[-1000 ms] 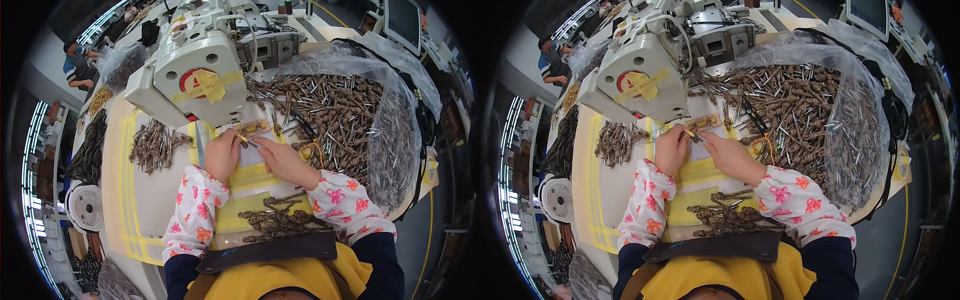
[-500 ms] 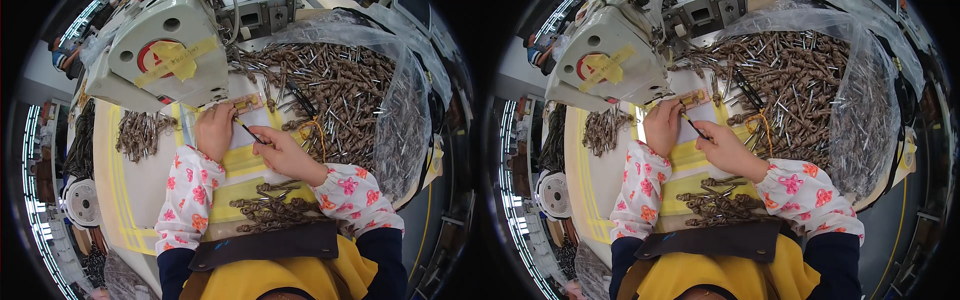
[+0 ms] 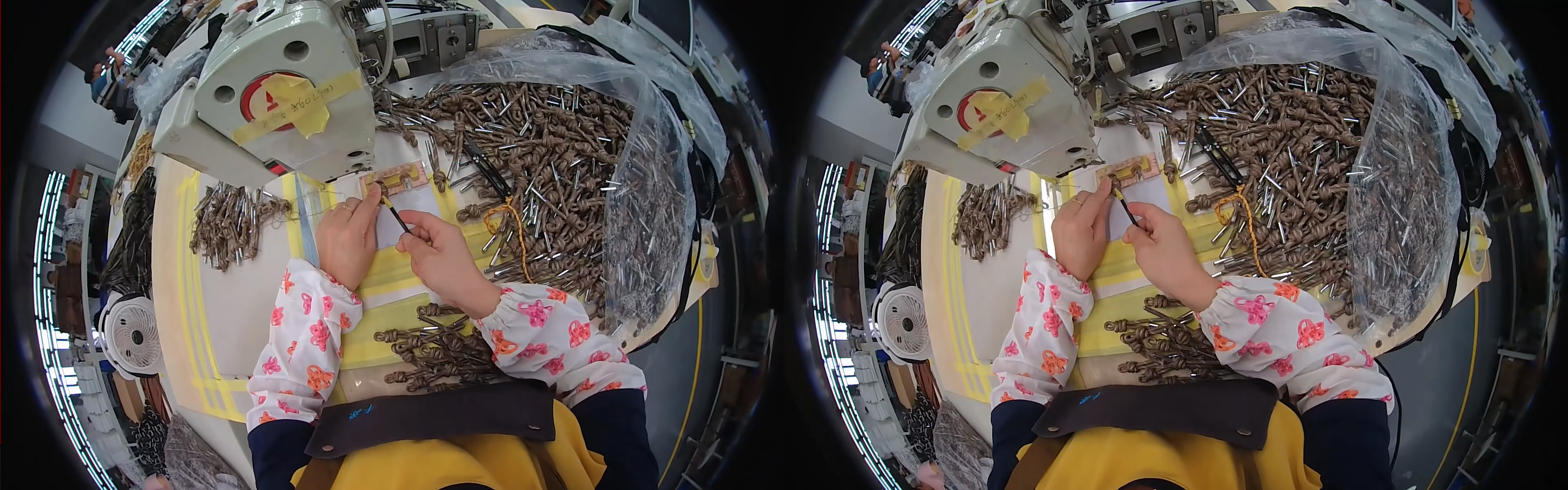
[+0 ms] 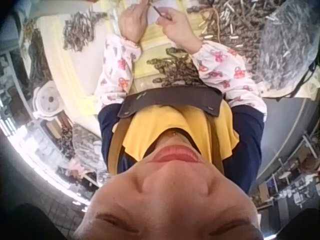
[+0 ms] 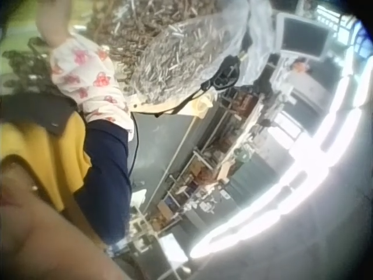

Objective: Assembling and preparing small leather strap components at a sewing station.

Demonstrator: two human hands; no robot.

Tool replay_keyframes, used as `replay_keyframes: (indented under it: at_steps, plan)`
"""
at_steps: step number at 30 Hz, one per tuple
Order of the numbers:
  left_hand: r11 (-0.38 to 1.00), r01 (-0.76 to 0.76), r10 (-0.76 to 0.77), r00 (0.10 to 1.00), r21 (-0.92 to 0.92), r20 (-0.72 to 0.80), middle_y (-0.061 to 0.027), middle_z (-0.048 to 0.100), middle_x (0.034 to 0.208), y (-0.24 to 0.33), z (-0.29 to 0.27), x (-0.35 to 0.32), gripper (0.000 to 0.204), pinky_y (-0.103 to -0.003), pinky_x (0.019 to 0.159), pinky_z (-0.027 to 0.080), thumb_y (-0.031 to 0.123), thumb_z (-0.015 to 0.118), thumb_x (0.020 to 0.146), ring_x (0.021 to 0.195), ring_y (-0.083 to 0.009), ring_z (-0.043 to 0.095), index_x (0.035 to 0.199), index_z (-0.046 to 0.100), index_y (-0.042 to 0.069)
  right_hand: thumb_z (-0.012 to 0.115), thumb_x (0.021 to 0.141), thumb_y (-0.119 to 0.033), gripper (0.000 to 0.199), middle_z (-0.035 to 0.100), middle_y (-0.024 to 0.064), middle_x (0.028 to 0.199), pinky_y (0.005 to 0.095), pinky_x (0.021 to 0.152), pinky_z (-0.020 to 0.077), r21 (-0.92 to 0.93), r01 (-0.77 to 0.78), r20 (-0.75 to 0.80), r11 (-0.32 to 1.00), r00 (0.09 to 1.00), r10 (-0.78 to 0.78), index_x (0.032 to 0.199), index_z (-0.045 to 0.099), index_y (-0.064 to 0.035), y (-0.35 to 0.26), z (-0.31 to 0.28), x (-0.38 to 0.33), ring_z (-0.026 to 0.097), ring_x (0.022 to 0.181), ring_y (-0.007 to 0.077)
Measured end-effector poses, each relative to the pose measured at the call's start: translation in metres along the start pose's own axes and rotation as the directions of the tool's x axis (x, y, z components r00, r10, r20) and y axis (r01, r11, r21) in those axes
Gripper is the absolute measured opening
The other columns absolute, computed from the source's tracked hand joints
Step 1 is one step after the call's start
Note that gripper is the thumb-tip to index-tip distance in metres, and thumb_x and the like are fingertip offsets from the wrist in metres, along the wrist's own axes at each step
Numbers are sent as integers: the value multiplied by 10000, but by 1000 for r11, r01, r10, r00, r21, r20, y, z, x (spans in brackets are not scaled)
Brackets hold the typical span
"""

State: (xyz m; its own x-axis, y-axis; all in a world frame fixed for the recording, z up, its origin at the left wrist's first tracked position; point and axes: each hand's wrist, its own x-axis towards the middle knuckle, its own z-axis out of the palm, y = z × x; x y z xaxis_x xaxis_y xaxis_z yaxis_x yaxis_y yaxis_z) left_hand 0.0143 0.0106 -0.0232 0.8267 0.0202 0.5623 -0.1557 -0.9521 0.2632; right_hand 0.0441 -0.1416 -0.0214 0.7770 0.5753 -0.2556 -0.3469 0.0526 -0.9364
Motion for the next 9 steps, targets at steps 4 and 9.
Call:
replay_keyframes:
  at_steps: [4,9]
  plan:
    - [997,63,-63,998,35,7,-128,553,670,7,4,0,311,-387,522,422,22,596,796,573,-294,543,1106,597,46,490,869,-10,334,577,51,817,190,462,353,-36,87,-17,996,996,-87,1195,473,60,1,-5,10,437,538,38]
    - [988,47,-57,996,146,64,-117,612,747,5,-4,-6,373,-338,516,457,58,600,760,569,-252,582,1132,591,70,513,862,-18,315,591,55,810,203,571,404,-130,96,37,987,995,-92,1161,503,76,-20,-4,12,509,645,70]
